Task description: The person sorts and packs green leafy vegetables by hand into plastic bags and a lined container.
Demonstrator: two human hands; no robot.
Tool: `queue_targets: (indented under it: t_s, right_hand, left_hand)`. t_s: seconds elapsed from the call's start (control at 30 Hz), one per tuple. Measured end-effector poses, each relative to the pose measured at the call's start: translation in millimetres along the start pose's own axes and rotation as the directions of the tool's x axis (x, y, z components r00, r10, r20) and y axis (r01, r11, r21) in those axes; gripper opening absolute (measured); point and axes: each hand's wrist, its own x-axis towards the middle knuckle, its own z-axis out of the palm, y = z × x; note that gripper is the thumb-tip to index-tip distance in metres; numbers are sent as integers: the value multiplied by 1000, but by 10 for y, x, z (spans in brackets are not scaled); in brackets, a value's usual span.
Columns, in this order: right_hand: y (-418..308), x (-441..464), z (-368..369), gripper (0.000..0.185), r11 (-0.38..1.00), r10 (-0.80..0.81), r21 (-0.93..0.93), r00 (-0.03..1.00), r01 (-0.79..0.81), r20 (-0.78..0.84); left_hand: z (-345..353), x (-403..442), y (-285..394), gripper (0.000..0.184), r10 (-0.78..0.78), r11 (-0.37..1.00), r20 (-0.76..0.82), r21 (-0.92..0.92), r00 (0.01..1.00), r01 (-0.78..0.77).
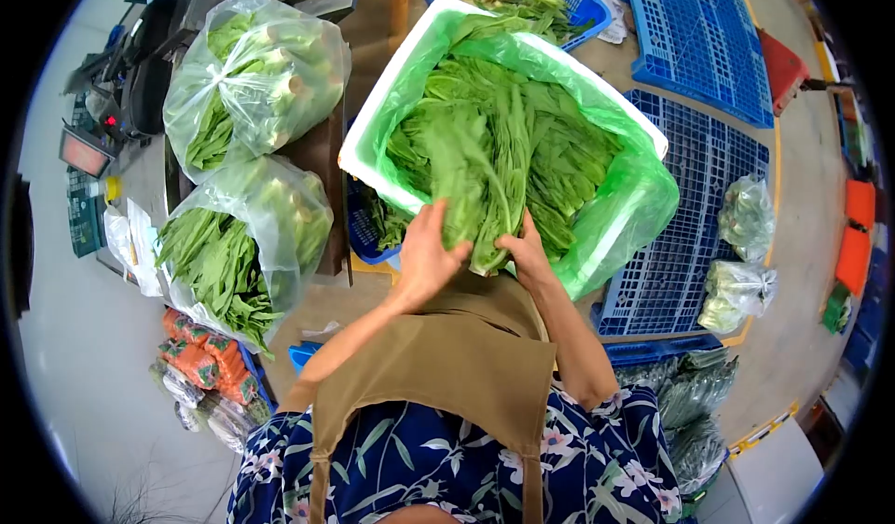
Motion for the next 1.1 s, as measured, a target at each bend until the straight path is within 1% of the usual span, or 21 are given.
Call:
queue_targets:
  t_s: [0.07,0.13,0.17,0.27,0.3,0.4,0.43,0.53,0.57,0.6,0.63,0.67,0.7,0.73,0.8,0.9,0.93,0.97,1.0,1.07,1.1]
  right_hand:
    - [32,-52,-74,76,979,94,178,994,-103,56]
    - [-72,-153,-16,74,937,158,302,984,-177,85]
    - [126,-41,-261,65,924,130,322,961,-206,243]
    - [77,-61,-262,66,821,81,534,967,-203,243]
    - [34,-66,-191,67,861,108,470,972,-195,207]
    - [-188,-15,188,70,945,159,275,983,-179,90]
    - [36,200,31,62,947,196,233,973,-219,121]
    - [290,540,-101,51,777,375,407,872,-481,315]
    - [480,721,-174,47,799,386,432,907,-419,167]
    - [278,495,52,43,869,267,410,960,-277,84]
    - [295,492,41,43,863,289,400,951,-308,109]
    - [292,486,-10,43,859,311,385,941,-338,132]
    - [406,555,-156,42,823,326,420,924,-382,200]
    - [426,535,-206,43,820,341,422,922,-388,184]
    - [468,473,-272,46,812,374,420,914,-406,160]
    - [335,390,-248,50,840,352,381,922,-387,162]
    - [289,357,-230,51,852,343,365,927,-374,149]
    - [243,342,-203,62,878,311,317,931,-358,192]
    - [180,318,-156,67,878,333,309,930,-366,158]
    - [52,284,-31,76,875,373,295,923,-383,94]
    - [-27,249,32,80,901,393,182,918,-394,43]
  left_hand:
    - [-132,-149,328,60,177,965,60,187,982,-185]
    - [-70,-166,366,51,426,869,79,242,901,-432]
    - [-35,-167,379,46,541,796,92,267,836,-544]
    - [143,-193,381,37,701,665,177,187,691,-723]
    - [191,-239,356,31,719,622,232,207,655,-755]
    - [305,-238,279,28,663,652,321,196,676,-732]
    - [283,-217,275,22,662,679,275,174,697,-714]
    - [290,-70,207,18,605,787,12,-158,796,-596]
    - [245,25,151,16,561,770,-227,-209,796,-602]
    - [112,130,163,14,405,833,-365,-231,838,-503]
    - [25,203,96,12,134,854,-353,-434,926,-289]
    - [-35,239,71,13,-166,645,-201,-762,965,-48]
    - [-115,320,-5,14,-256,576,-121,-816,959,50]
    - [-133,410,-84,15,-312,460,-106,-886,944,52]
    - [-143,596,-328,18,-414,77,73,-990,907,115]
    - [-146,690,-461,29,-489,539,30,-775,872,329]
    - [-133,693,-486,32,-417,709,1,-625,909,326]
    - [-115,693,-507,35,-338,843,-8,-447,941,299]
    - [-109,694,-515,38,-257,936,-1,-249,966,248]
    - [-171,664,-464,37,-298,778,321,-464,899,423]
    - [-211,581,-369,36,-289,662,467,-533,836,527]
